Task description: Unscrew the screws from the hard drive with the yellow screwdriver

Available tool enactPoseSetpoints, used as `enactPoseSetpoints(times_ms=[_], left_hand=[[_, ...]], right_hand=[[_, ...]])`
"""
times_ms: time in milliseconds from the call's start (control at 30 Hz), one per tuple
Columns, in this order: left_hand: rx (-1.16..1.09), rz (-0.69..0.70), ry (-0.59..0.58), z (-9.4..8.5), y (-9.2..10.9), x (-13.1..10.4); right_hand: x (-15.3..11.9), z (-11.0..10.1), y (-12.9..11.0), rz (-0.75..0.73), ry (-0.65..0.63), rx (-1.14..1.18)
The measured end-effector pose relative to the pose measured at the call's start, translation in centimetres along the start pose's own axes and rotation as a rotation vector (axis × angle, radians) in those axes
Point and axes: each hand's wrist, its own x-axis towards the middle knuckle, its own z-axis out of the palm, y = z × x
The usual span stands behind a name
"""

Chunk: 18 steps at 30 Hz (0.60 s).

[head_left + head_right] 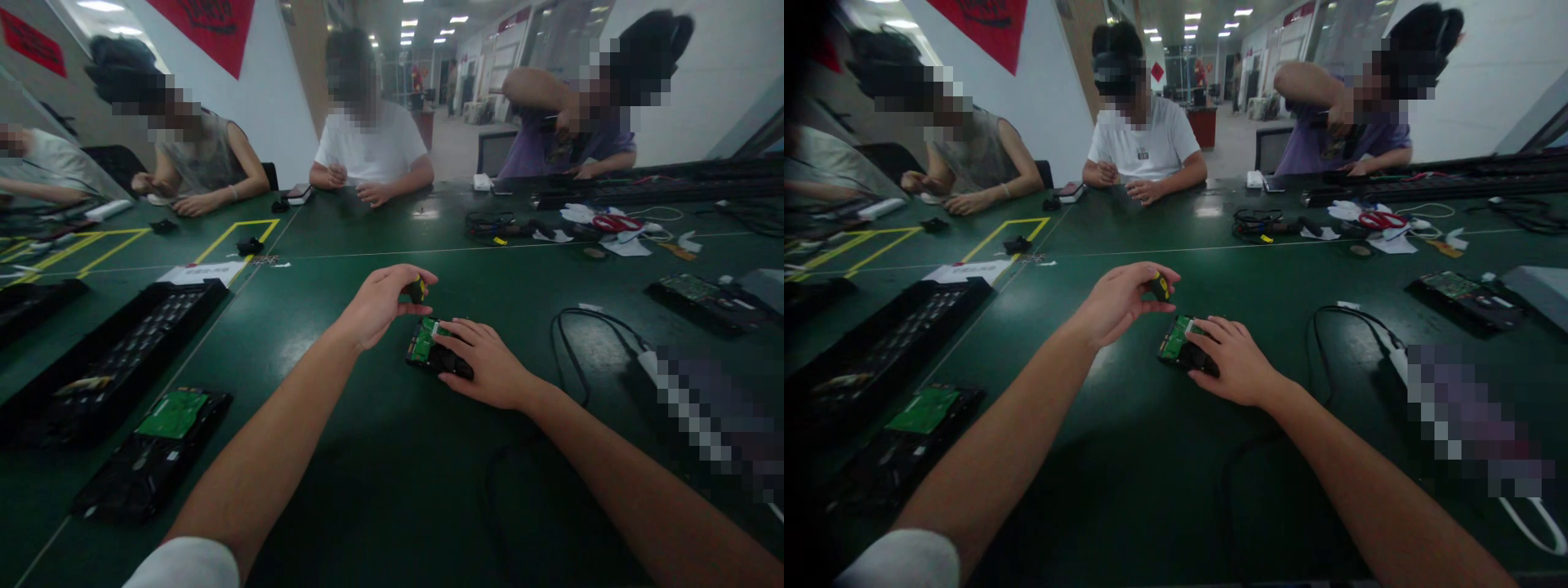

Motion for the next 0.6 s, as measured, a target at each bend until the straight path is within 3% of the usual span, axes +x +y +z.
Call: enactPoseSetpoints(times_ms=[267,600], left_hand=[[-0.145,-0.031,-0.053,-0.39,-0.39,0.37],[-0.136,-0.023,-0.122,0.18,-0.49,0.13]], right_hand=[[-0.01,0.10,0.03,-0.002,0.014,0.002],[-0.03,0.21,0.09,-0.001,0.016,0.002]])
